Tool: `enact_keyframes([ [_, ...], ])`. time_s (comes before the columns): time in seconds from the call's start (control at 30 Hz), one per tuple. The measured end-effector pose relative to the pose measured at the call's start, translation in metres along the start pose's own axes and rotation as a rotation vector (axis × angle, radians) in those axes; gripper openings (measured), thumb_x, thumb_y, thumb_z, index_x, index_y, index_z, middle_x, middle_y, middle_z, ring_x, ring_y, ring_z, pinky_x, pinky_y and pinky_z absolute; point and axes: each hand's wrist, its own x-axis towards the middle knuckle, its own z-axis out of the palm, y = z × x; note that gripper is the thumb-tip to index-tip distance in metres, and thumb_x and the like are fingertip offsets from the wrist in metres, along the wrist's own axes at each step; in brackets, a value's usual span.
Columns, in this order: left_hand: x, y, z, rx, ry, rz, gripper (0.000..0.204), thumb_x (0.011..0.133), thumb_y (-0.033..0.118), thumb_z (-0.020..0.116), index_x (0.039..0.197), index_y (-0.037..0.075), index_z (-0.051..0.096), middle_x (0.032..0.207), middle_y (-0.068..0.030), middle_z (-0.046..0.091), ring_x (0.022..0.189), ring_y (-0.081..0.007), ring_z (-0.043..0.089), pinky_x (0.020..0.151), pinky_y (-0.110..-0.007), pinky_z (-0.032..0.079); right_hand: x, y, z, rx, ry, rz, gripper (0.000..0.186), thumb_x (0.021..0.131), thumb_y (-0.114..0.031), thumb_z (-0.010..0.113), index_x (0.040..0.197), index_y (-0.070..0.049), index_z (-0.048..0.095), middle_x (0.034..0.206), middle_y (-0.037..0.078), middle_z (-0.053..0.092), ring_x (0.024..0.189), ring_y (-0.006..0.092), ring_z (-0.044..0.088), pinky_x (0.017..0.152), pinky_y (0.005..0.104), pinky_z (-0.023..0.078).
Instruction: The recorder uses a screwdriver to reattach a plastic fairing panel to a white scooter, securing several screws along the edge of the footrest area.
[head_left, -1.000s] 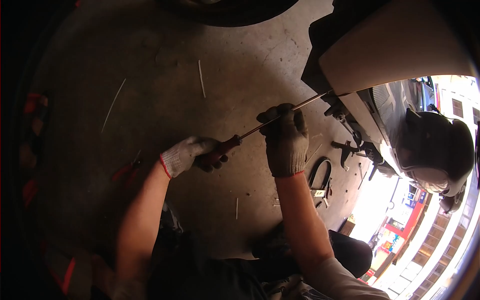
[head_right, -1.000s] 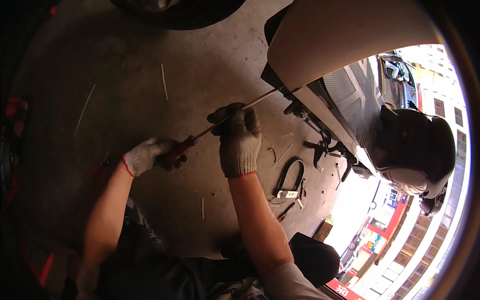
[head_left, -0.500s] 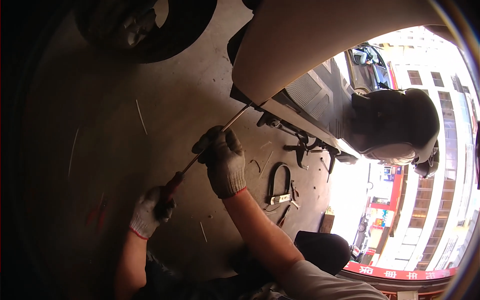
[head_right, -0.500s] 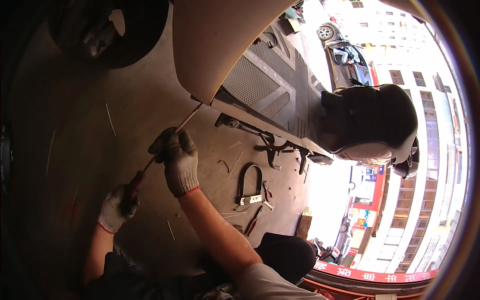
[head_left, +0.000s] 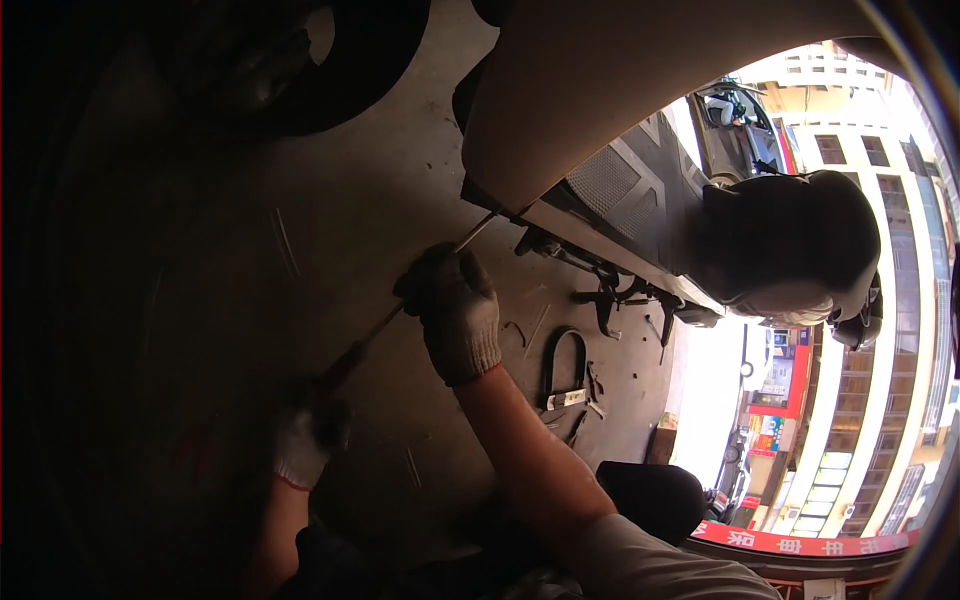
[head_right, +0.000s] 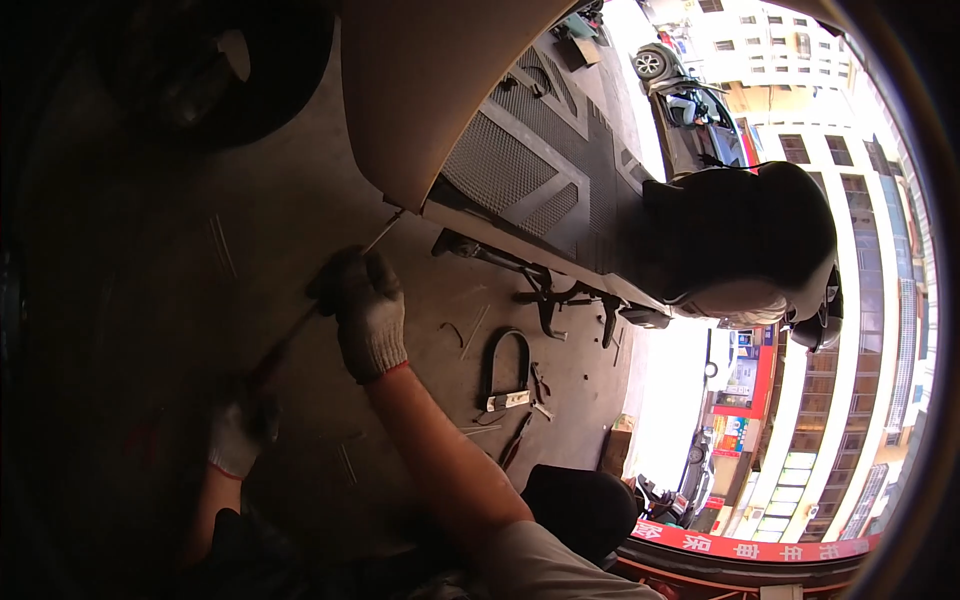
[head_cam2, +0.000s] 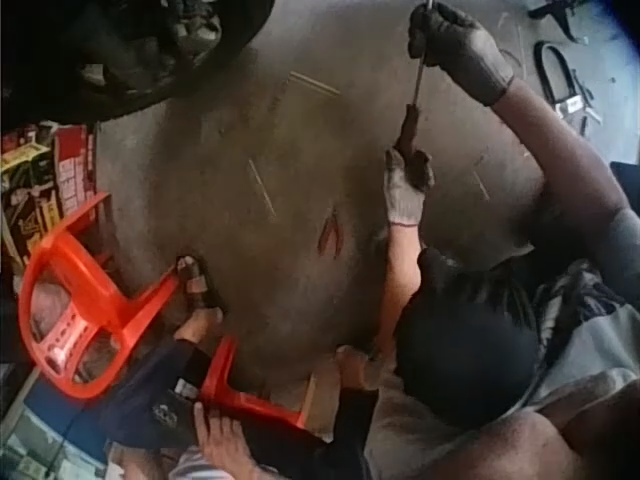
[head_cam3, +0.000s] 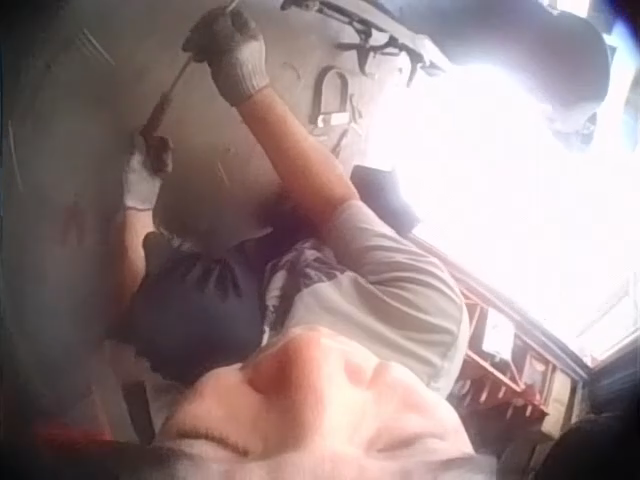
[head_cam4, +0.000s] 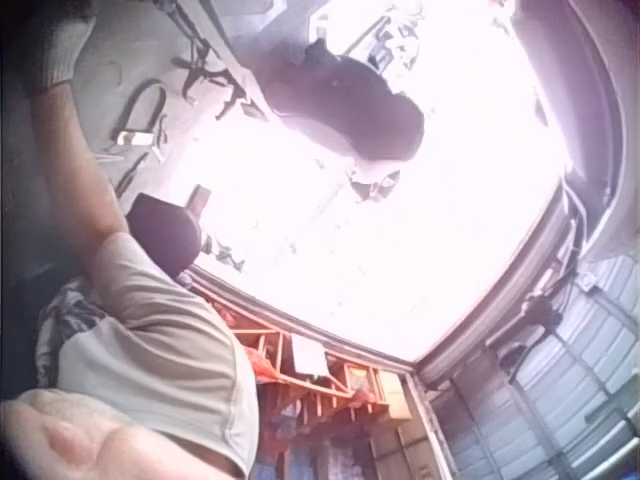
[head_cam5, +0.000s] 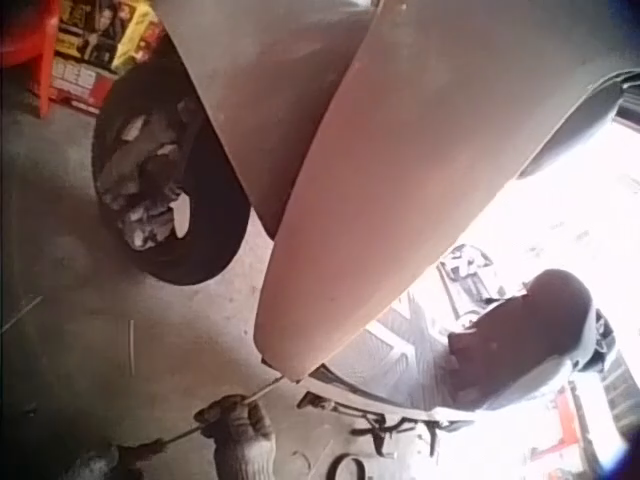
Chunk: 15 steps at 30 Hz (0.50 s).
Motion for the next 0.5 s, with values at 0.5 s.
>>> enact_keyframes([
  [0.5,0.028,-0.047,-0.022,0.173,0.205,0.276,0.044,0.1,0.045,0.058,0.121,0.006,0.062,0.087,-0.0011,0.066,0.066,-0.0091,0.06,0.06,-0.025,0.048,0.011,-0.01,-0.009,-0.056,0.048,-0.026,0.027,0.107,-0.026,0.046,0.102,-0.004,0.059,0.079,0.009,0.067,0.064,0.0156,0.061,0.057,0.0257,0.046],
])
